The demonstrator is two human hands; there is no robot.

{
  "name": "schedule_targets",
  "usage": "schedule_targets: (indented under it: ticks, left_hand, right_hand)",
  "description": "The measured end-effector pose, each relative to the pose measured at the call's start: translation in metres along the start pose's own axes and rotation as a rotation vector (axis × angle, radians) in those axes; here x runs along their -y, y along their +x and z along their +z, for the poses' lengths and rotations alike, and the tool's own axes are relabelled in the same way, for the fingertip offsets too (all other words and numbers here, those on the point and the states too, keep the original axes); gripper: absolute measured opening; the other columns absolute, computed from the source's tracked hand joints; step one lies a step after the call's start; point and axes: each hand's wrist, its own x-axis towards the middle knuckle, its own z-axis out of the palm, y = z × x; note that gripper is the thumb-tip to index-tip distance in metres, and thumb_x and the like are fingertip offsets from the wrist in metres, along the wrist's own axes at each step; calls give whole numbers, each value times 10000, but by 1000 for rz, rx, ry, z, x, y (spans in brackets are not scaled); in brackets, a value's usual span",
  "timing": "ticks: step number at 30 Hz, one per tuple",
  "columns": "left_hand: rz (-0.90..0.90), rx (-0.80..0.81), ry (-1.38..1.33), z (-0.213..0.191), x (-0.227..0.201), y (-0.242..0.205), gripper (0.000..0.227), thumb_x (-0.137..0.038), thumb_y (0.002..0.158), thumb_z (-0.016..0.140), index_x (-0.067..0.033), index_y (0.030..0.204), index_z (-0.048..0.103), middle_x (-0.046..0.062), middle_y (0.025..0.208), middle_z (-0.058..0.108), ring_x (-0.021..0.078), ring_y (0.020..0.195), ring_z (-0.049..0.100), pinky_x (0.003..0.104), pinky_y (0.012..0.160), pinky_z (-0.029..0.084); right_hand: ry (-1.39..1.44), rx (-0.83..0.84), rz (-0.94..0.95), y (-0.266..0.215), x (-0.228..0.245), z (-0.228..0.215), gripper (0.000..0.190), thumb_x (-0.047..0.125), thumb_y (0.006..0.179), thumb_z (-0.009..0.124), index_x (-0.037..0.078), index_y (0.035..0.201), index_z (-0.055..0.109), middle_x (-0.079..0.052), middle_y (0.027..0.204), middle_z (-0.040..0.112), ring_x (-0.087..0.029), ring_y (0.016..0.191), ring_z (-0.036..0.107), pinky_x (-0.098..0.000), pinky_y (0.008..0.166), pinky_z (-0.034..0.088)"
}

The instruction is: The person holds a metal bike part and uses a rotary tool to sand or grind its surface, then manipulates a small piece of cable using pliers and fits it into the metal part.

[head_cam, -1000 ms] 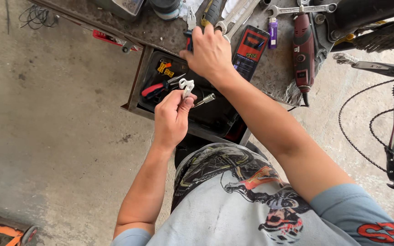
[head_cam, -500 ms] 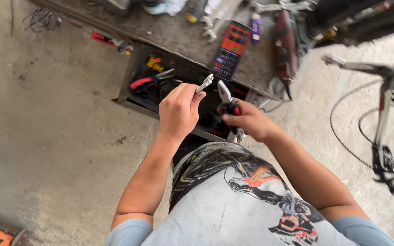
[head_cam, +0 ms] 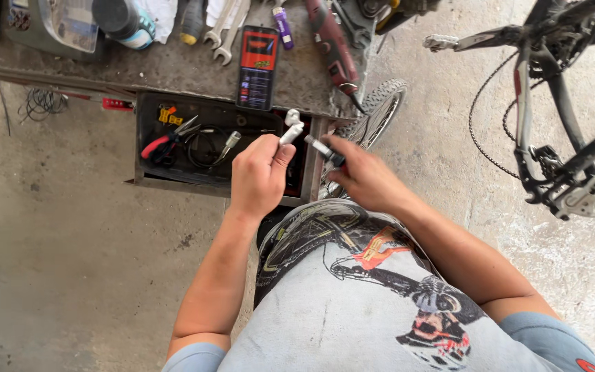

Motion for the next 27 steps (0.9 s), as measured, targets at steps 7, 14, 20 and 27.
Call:
schedule_targets:
  ticks: [7,14,20,27]
  left_hand:
    - [-32,61,-209,31,-26,-2,386,-372,1106,556,-132,809,614,82,692,599,343,689,654,382,675,545]
    - [-16,40,-220,34,-37,1,408,-344,1085,624,-105,757,573,96,645,559,309,610,585,347,644,517]
    - [-60,96,-344,35,-41,2,368,-289,1091,596,-105,773,624,82,663,631,234,633,585,341,662,519]
    - [20,8,-312,44,-39,-4,334,-204,1087,566,-82,780,618,104,638,552,236,590,562,341,605,496]
  right_hand:
    - [122,-118,-132,-6,-24,21,615,229,971,706,135,1521,449,-194,1352,620,-491,1236,610,-625,998,501]
    - [14,-232,-253,-2,-41,26,517,341,990,710,122,1410,503,-150,1120,596,-459,1084,643,-589,898,533]
    - [-25,-298,-265,-1,-46,23,484,329,980,738,86,1357,557,-160,1079,605,-454,1054,650,-570,898,537]
    - [230,-177,-186,-5,-42,26,423,309,975,736,151,1348,612,-115,1042,696,-385,1055,695,-549,918,529]
